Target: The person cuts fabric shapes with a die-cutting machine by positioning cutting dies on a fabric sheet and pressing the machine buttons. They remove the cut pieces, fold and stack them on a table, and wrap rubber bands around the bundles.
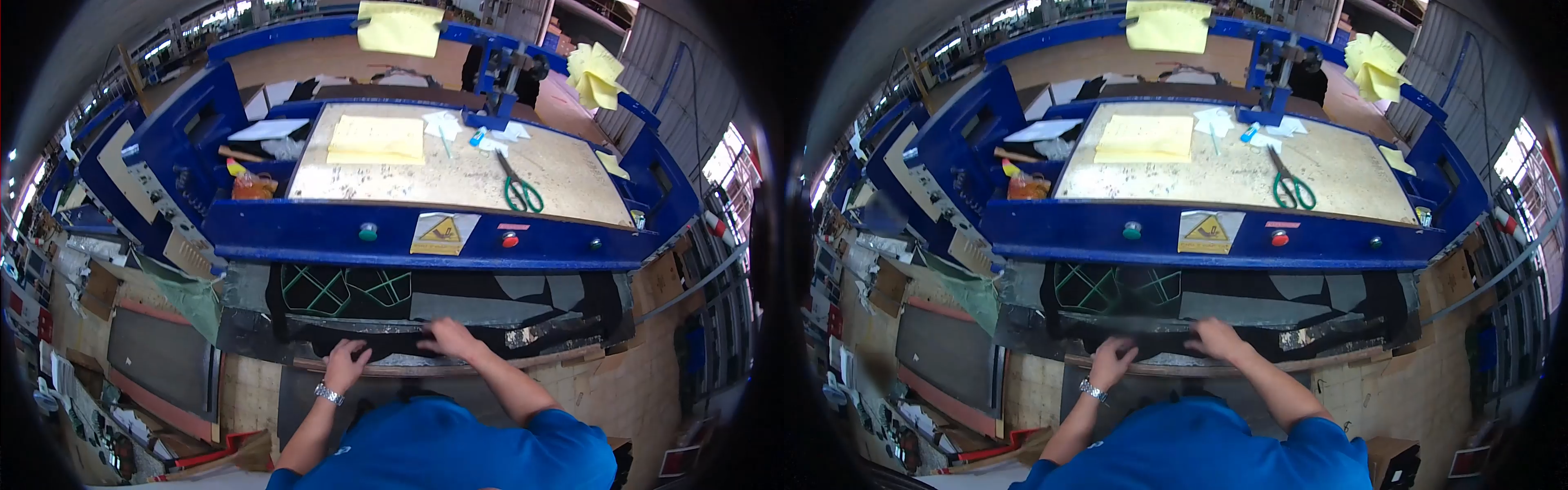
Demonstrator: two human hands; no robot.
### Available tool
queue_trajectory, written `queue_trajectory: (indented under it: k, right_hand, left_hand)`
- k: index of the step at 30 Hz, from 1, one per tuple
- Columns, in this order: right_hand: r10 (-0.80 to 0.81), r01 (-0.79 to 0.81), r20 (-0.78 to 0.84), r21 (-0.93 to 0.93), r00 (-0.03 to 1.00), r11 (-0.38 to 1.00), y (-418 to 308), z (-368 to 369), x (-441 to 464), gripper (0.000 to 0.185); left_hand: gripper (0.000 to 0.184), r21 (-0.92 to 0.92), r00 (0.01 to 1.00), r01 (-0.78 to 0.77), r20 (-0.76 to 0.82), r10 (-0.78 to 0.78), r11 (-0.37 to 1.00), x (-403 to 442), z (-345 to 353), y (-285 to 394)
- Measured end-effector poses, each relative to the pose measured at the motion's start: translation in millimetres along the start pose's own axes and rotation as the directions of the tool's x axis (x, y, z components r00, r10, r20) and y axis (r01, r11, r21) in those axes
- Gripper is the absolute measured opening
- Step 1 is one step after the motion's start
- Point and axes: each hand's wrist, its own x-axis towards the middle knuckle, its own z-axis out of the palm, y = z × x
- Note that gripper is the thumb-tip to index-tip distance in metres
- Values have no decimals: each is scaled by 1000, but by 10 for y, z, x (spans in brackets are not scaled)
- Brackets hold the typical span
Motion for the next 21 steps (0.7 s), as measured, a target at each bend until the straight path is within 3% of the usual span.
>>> queue_trajectory:
  k: [1,2,3,4,6,7,8,10,14,16,18,21]
  right_hand:
    - [-134,115,-181,-111,974,987,2,19,167,53]
    - [-279,212,-324,-226,904,951,-10,92,323,61]
    - [-333,253,-288,-284,898,925,-95,62,444,75]
    - [-393,301,-268,-328,879,895,-189,41,540,81]
    - [-431,364,-90,-401,898,841,-245,62,713,82]
    - [-377,350,-3,-361,926,864,-291,56,736,81]
    - [-322,331,85,-334,943,883,-315,-4,742,80]
    - [-400,424,140,-308,906,852,-213,-55,776,73]
    - [-490,491,59,-10,870,871,-233,-613,773,67]
    - [-454,455,-26,61,891,889,-213,-712,604,68]
    - [-316,320,-61,64,947,945,-121,-771,386,70]
    - [-131,129,-156,-29,979,991,280,-641,49,70]
  left_hand:
    - [32,-316,997,-29,-75,6,948,17,52,-11]
    - [32,-350,993,-75,-112,38,934,75,147,-29]
    - [34,-641,968,239,99,-230,729,91,135,167]
    - [38,-789,966,241,141,-215,566,91,185,217]
    - [40,-938,907,345,333,-256,3,138,369,131]
    - [40,-911,849,404,407,-337,-83,162,445,128]
    - [41,-906,840,412,419,-345,-97,151,510,102]
    - [42,-890,807,433,454,-378,-145,127,535,90]
    - [47,-879,787,464,467,-403,-112,192,539,169]
    - [42,-843,786,537,491,-376,20,292,523,291]
    - [37,-763,743,634,556,-374,124,455,588,372]
    - [29,-803,830,517,384,-404,298,608,855,507]
